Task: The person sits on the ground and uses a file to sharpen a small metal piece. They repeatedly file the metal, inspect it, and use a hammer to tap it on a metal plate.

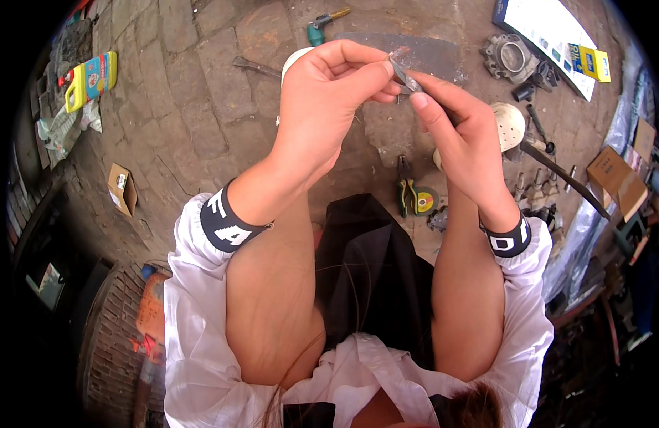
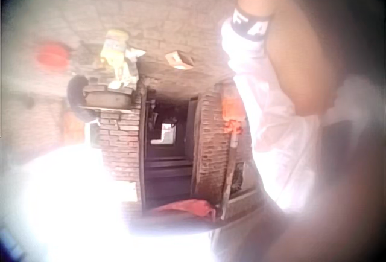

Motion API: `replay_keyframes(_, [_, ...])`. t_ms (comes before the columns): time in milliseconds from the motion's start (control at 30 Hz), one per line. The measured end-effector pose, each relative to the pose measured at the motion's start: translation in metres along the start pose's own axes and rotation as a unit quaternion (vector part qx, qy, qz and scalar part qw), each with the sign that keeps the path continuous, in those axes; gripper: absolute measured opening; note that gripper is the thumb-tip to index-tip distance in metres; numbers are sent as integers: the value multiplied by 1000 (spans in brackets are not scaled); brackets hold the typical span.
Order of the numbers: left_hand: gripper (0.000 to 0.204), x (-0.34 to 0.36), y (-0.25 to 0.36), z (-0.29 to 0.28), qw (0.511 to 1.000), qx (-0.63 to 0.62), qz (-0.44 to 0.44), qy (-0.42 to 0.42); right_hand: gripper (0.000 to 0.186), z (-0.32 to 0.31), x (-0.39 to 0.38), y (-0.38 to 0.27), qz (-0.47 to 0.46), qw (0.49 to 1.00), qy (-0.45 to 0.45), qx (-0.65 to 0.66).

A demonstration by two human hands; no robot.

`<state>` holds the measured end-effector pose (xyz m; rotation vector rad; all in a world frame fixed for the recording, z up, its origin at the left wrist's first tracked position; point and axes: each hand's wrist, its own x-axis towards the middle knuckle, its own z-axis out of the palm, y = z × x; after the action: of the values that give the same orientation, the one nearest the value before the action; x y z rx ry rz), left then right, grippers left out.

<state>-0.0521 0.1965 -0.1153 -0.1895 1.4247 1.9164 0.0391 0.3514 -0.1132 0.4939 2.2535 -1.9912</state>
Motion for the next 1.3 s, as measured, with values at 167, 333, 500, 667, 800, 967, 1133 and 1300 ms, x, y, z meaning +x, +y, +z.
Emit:
replay_keyframes(167, [5, 3, -7, -2, 1000, -10, 13, 26, 27, 3, 3, 3, 57, 997, -19, 43])
replay_keyframes(333, [4, 10, -14, -5, 998, -8, 7, 60, 27, 10, 10, 17, 57, 998, -7, 36])
replay_keyframes(500, [6, 18, -22, -10, 995, -5, -31, 91, 27, 19, 18, 34, 9, 999, 42, -20])
replay_keyframes(667, [6, 22, -24, -14, 995, -6, -46, 92, 25, 18, 24, 41, -15, 997, 42, -61])
replay_keyframes(800, [6, 22, -23, -13, 995, -9, -55, 86, 24, 15, 25, 41, -10, 996, 35, -81])
replay_keyframes(967, [5, 21, -21, -11, 996, -17, -54, 73, 24, 9, 25, 38, -33, 993, 37, -103])
replay_keyframes(1133, [10, 17, -20, -14, 999, -20, -45, 19, 25, 3, 21, 31, -42, 997, 11, -66])
replay_keyframes(1300, [11, 17, -19, -14, 998, -33, -45, 16, 25, 4, 20, 27, -35, 998, 7, -59])
